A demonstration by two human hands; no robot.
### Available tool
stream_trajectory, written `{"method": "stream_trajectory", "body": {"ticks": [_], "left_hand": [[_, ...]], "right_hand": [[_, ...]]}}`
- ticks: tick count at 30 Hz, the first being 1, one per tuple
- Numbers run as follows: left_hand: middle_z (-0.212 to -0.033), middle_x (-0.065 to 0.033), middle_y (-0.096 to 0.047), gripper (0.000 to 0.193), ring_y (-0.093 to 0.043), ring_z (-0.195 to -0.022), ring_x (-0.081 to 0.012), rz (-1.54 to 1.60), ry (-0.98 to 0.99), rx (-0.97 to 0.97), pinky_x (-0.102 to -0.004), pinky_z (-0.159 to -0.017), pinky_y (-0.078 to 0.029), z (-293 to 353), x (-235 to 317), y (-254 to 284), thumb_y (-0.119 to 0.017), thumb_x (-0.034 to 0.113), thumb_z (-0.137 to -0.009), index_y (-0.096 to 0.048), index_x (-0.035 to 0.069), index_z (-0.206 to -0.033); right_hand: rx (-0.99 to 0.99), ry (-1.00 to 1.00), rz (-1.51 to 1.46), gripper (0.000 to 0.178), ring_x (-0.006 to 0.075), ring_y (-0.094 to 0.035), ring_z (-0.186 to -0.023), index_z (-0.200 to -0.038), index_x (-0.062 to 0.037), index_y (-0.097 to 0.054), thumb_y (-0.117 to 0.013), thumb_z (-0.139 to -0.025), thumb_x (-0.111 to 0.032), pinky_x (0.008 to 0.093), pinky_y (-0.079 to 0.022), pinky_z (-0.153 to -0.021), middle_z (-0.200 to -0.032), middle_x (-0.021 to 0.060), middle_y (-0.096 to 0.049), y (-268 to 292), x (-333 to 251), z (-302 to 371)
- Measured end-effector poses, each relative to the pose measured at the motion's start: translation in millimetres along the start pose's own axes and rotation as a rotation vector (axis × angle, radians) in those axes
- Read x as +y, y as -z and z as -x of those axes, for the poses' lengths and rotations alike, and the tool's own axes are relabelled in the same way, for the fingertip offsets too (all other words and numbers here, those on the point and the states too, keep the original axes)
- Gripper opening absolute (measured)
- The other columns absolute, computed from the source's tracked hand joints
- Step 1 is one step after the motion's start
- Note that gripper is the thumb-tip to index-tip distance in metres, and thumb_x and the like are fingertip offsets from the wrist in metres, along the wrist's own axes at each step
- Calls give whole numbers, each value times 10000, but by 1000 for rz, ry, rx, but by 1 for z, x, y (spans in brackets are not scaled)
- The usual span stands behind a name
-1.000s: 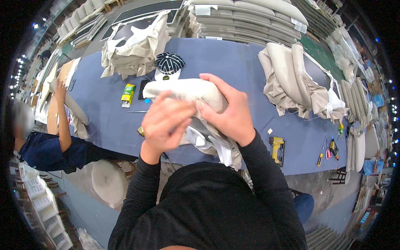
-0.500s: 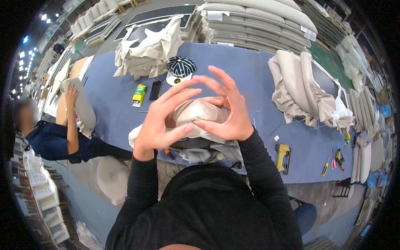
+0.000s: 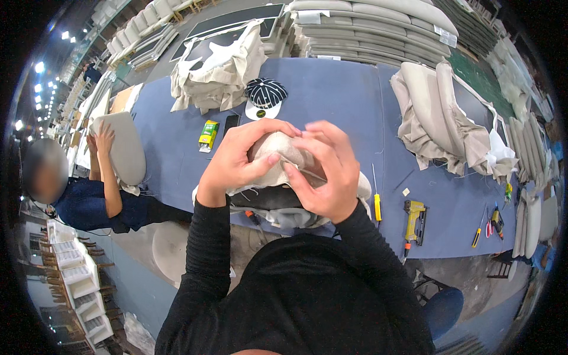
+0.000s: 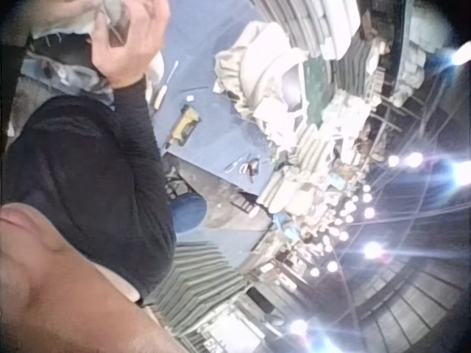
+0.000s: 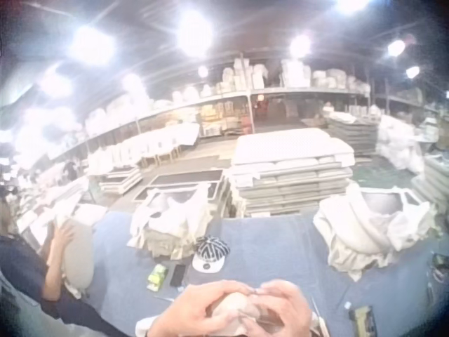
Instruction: The person staples fabric onto a cushion base using a staple gun, then trims excess fabric with scissors. They repeatedly flip the cushion to work on different edges, pull the fabric taut, and cut away overhang to finish the upholstery.
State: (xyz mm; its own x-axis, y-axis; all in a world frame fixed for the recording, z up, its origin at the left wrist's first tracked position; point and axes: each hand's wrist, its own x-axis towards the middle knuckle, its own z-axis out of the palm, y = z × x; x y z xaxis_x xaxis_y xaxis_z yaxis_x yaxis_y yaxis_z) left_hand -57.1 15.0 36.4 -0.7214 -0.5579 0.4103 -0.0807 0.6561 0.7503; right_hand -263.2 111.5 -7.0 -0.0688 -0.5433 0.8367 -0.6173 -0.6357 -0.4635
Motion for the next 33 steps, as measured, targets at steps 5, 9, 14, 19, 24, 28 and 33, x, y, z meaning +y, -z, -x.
{"method": "stream_trajectory", "body": {"ticks": [5, 9, 14, 19, 24, 28, 33], "left_hand": [[-1229, -154, -771, 409, -760, -1114, -309, -51, 5, -4, -405, -999, -573, -6, -1, -3, -695, 219, -932, -708, 13, -1285], [-1175, -135, -768, 372, -749, -1041, -316, -97, -8, 1, -402, -958, -573, -14, 0, -6, -685, 167, -921, -711, 13, -1259], [-1037, -119, -744, 313, -734, -906, -319, -151, -82, 44, -392, -812, -576, -22, -6, -8, -765, 211, -921, -703, 50, -1182], [-939, -111, -726, 281, -720, -830, -285, -169, -110, -31, -361, -753, -562, -33, -8, 0, -809, 234, -890, -705, 43, -1069], [-941, -134, -733, 319, -711, -848, -274, -69, -91, -274, -357, -782, -546, -61, -7, 19, -823, 256, -858, -727, -6, -1012], [-950, -129, -696, 363, -668, -879, -259, 84, -171, -320, -352, -804, -515, -71, -33, 10, -831, 304, -857, -677, -6, -966], [-961, -105, -656, 369, -629, -890, -226, 141, -102, -327, -352, -810, -502, -77, -34, 1, -815, 312, -885, -631, 0, -955]], "right_hand": [[-18, -123, 39, 322, 313, -724, -864, -999, -71, -753, -967, -776, -159, 392, -597, -769, -1073, 134, -738, 15, -14, 1], [-87, -154, 21, 249, 295, -698, -790, -961, -89, -745, -941, -821, -153, 382, -551, -697, -945, 63, -749, 11, -8, -5], [-60, -205, -28, 217, 289, -696, -784, -932, -82, -744, -928, -838, -150, 395, -539, -695, -923, 62, -749, 8, -5, -6], [-109, -328, -115, 205, 306, -712, -807, -940, -61, -752, -917, -855, -149, 401, -552, -721, -930, 78, -754, 18, -6, -7], [-141, -317, -57, 232, 303, -723, -812, -959, -50, -764, -917, -873, -202, 401, -558, -716, -928, 89, -752, 25, -9, -9], [-216, -419, -34, 256, 294, -720, -776, -953, -49, -761, -921, -876, -233, 403, -556, -696, -879, 90, -722, 28, -18, -17], [-217, -433, 7, 257, 283, -688, -714, -917, -42, -736, -919, -886, -219, 390, -535, -654, -842, 90, -689, 27, -14, -20]]}}
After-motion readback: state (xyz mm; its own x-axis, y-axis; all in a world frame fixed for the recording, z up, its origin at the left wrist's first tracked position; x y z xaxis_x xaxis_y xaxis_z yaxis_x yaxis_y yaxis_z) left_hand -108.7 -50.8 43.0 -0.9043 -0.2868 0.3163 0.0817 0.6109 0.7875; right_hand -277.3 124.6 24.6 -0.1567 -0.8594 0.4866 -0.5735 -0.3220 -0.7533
